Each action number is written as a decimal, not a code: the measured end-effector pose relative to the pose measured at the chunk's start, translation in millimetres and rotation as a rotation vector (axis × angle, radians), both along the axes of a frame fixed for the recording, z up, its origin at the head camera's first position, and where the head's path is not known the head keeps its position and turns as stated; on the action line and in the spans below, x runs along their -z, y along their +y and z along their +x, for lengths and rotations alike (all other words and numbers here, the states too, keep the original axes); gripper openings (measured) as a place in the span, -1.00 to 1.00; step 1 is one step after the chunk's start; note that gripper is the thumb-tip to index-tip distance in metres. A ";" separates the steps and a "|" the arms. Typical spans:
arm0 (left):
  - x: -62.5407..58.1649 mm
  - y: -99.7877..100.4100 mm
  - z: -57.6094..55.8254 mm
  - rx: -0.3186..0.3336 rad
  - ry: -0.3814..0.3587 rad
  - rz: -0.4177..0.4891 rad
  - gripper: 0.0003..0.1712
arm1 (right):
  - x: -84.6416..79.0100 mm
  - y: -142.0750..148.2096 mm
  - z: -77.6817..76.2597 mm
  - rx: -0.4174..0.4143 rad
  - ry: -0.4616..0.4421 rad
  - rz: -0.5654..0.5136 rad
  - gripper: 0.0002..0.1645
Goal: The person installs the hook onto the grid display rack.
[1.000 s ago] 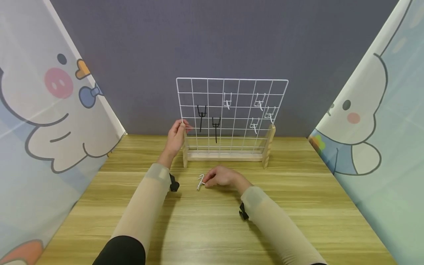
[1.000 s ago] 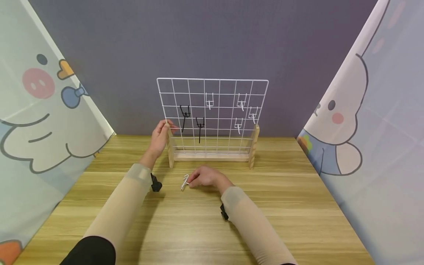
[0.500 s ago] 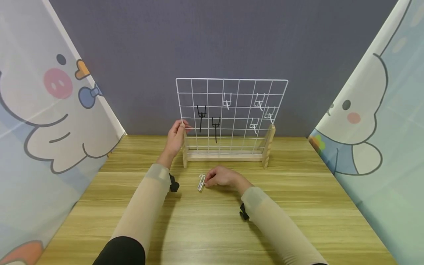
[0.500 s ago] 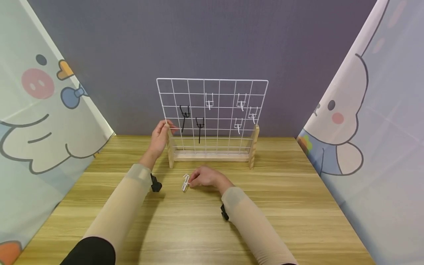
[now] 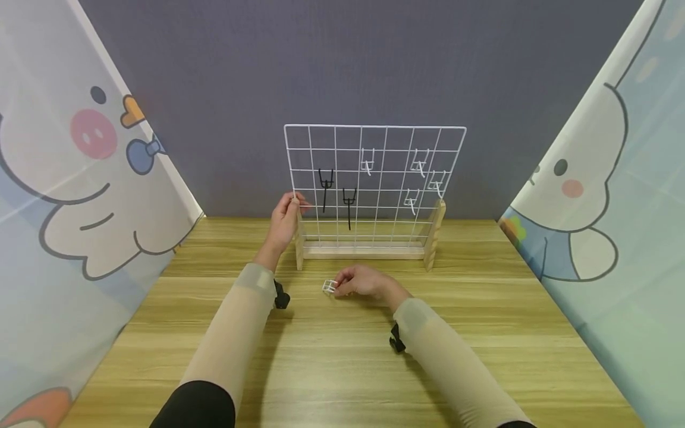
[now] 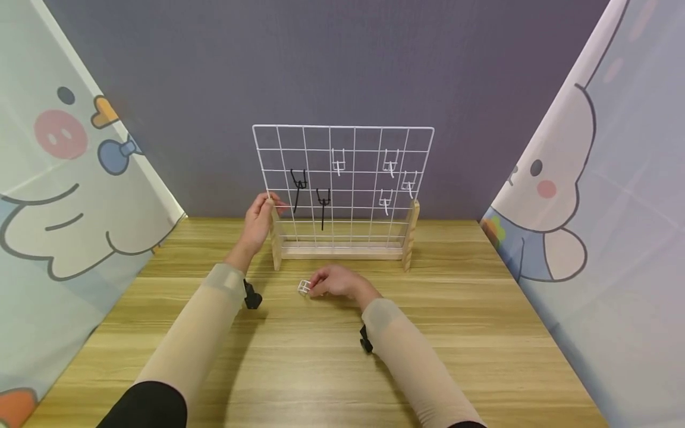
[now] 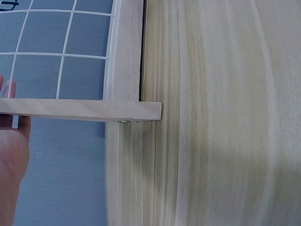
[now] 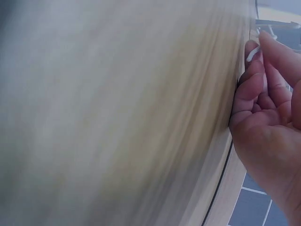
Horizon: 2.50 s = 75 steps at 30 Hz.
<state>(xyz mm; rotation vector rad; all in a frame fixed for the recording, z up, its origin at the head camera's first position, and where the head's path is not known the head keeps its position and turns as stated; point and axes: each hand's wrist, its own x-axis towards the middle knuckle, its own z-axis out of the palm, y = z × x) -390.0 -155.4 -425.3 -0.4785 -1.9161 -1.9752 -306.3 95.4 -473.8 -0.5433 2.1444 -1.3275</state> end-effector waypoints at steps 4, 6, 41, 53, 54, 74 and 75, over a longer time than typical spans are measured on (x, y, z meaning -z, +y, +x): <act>-1.5 -1.1 1.3 0.013 -0.005 -0.002 -0.64 | -1.0 3.8 -0.7 0.019 -0.016 -0.025 -0.84; -2.3 -1.3 1.9 0.022 -0.009 0.003 -0.65 | -1.3 7.6 -1.1 0.030 -0.017 -0.036 -0.83; 0.1 -0.1 1.6 0.029 -0.017 0.001 -0.63 | -40.8 62.6 -23.4 0.776 0.254 -0.545 -0.58; -0.3 -1.2 2.9 0.029 0.001 -0.013 -0.65 | -46.0 63.2 -38.0 0.789 0.207 -0.578 -0.63; -0.3 -1.3 2.8 0.030 0.001 -0.013 -0.65 | -45.4 63.2 -38.9 0.787 0.207 -0.571 -0.58; 1.1 -0.6 1.4 0.052 0.002 0.013 -0.62 | -36.5 65.2 -36.1 0.795 0.257 -0.617 -0.59; 1.2 -0.4 1.2 0.053 0.001 0.013 -0.62 | -36.1 66.1 -35.3 0.796 0.254 -0.624 -0.59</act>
